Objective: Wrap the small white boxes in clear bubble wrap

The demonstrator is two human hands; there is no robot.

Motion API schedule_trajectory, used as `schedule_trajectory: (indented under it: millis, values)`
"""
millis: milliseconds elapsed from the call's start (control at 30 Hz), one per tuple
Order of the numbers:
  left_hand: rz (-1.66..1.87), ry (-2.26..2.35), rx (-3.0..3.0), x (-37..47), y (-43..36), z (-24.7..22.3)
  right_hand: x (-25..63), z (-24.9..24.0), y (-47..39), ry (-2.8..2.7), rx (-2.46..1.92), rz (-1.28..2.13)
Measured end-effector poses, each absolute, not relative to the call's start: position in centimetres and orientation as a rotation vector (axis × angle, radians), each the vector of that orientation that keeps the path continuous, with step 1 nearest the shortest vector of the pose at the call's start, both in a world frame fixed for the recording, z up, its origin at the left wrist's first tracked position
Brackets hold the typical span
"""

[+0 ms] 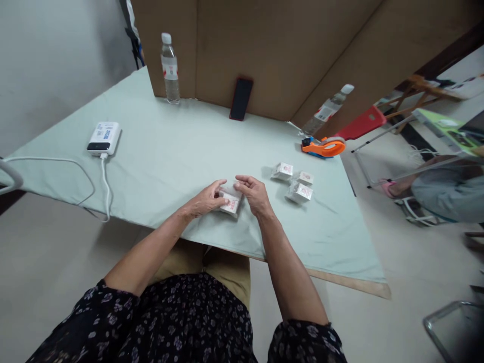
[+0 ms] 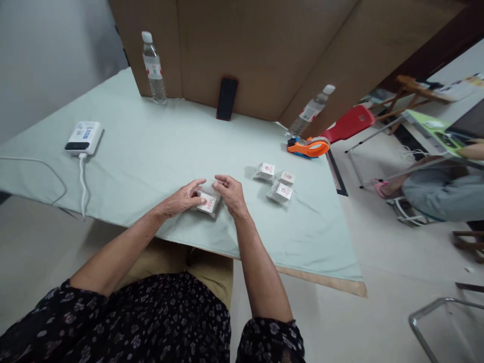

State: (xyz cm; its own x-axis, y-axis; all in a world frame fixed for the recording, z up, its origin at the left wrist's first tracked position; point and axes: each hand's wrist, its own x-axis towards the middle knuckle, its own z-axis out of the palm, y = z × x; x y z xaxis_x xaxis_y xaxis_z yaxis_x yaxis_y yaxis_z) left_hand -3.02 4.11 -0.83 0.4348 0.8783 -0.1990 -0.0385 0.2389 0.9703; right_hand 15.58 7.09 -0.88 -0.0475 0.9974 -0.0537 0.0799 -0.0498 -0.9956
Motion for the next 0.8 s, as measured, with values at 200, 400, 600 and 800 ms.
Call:
schedule_trajectory:
  millis: [200, 400, 600, 800]
  values:
    - [0.779, 1.057, 1.357, -2.7, 4.3, -0.8, 14.9, 0.1, 4.0, -1.551, -1.327, 0.842]
    - [0.818, 1.134, 1.455, -2.3, 3.7, -0.6, 14.2, -0.2, 1.2, -1.79, -1.403, 0.353]
    - [0.911, 0.978, 1.322, -2.8, 3.4, -1.8, 14.6, -0.3, -0.1, -2.029, -1.309, 0.126]
    - [0.927, 0.907, 1.257, -3.1, 3.4, -2.1, 14.8, 0.0, -1.1, -2.259, -1.281, -0.029]
